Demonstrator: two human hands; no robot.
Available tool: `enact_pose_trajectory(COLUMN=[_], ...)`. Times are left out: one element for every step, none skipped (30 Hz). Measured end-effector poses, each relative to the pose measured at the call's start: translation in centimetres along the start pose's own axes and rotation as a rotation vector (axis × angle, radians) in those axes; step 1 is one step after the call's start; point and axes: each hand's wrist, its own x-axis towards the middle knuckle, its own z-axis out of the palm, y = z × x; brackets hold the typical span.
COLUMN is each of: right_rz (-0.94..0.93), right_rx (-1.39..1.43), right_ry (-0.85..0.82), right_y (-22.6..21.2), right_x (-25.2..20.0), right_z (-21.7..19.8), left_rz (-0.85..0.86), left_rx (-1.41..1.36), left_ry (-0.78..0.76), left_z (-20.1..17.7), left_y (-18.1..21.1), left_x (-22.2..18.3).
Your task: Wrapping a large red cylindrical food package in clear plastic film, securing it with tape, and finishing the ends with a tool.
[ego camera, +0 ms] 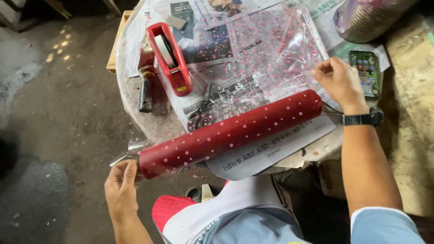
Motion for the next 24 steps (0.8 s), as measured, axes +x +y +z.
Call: enact_pose_trajectory(right_rz=[-0.064,-0.124,-0.126,-0.193,-0.261,-0.246,-0.273,-0.301,-0.287,-0.310,-0.334,-0.327,-0.299,-0.272,-0.266,-0.180,-0.095,-0.093,-0.129,-0.167,-0.166,-0.159,-0.153,-0.152], right_rx=[-0.046,-0.089,-0.085,-0.144,-0.202,-0.205,-0.163,-0.121,-0.125,-0.073,-0.020,-0.026,0.006,0.039,0.035,0.065,0.095,0.096,0.094,0.095,0.098,-0.021,-0.139,-0.140], right_ry=[0.026,0.052,0.046,0.122,0.197,0.199,0.237,0.279,0.284,0.309,0.334,0.338,0.321,0.305,0.310,0.293,0.274,0.275,0.282,0.286,0.283,0.287,0.290,0.289], right_y=[-0.1,-0.1,-0.4,-0.5,-0.6,-0.6,-0.6,-0.6,-1.0,-1.5,-1.9,-1.8,-1.8,-1.7,-1.1,-0.6,-0.1,0.0,0.1,0.2,1.1,2.1,3.0,3.2], right_x=[-0.4,-1.1,-1.4,-2.1,-2.7,-3.1,-3.6,-4.0,-4.5,-5.0,-5.4,-5.7,-6.1,-6.4,-6.7,-7.0,-7.3,-7.6,-8.0,-8.3,-8.4,-8.5,-8.6,-8.6], right_z=[0.0,0.1,0.1,-0.2,-0.5,-0.9,-1.4,-1.8,-2.4,-3.0,-3.6,-3.8,-4.0,-4.2,-3.9,-3.5,-3.1,-2.9,-2.6,-2.2,-1.5,-0.9,-0.3,0.0], left_rz=[-0.034,-0.069,-0.071,-0.063,-0.055,-0.056,-0.009,0.040,0.042,0.092,0.142,0.143,0.146,0.149,0.151,0.191,0.232,0.233,0.266,0.297,0.297,0.348,0.400,0.398], left_rx=[0.055,0.114,0.117,0.093,0.069,0.075,0.046,0.015,0.019,0.028,0.035,0.034,0.052,0.069,0.068,0.083,0.097,0.098,0.018,-0.059,-0.055,-0.058,-0.060,-0.060], left_ry=[-0.023,-0.049,-0.043,-0.059,-0.075,-0.089,-0.087,-0.085,-0.100,-0.064,-0.027,-0.037,0.018,0.073,0.064,0.154,0.244,0.242,0.278,0.316,0.318,0.324,0.329,0.328], left_z=[-0.1,-0.2,-0.7,-1.1,-1.4,-1.7,-1.9,-2.2,-2.4,-2.7,-3.0,-2.7,-2.5,-2.2,-2.1,-1.9,-1.8,-2.3,-2.7,-3.3,-3.7,-4.1,-4.4,-4.6], left_y=[0.3,0.6,0.3,0.1,-0.2,-0.3,-0.3,-0.4,-0.5,-0.7,-0.8,-0.4,0.1,0.5,0.3,0.2,0.0,-0.6,-1.1,-1.7,-1.7,-1.7,-1.7,-1.7], left_x=[-0.3,-0.5,-0.5,-0.4,-0.4,-0.4,-0.4,-0.4,-0.2,-0.1,0.0,-0.2,-0.4,-0.6,-0.6,-0.6,-0.6,-0.2,0.2,0.5,0.4,0.4,0.3,0.1])
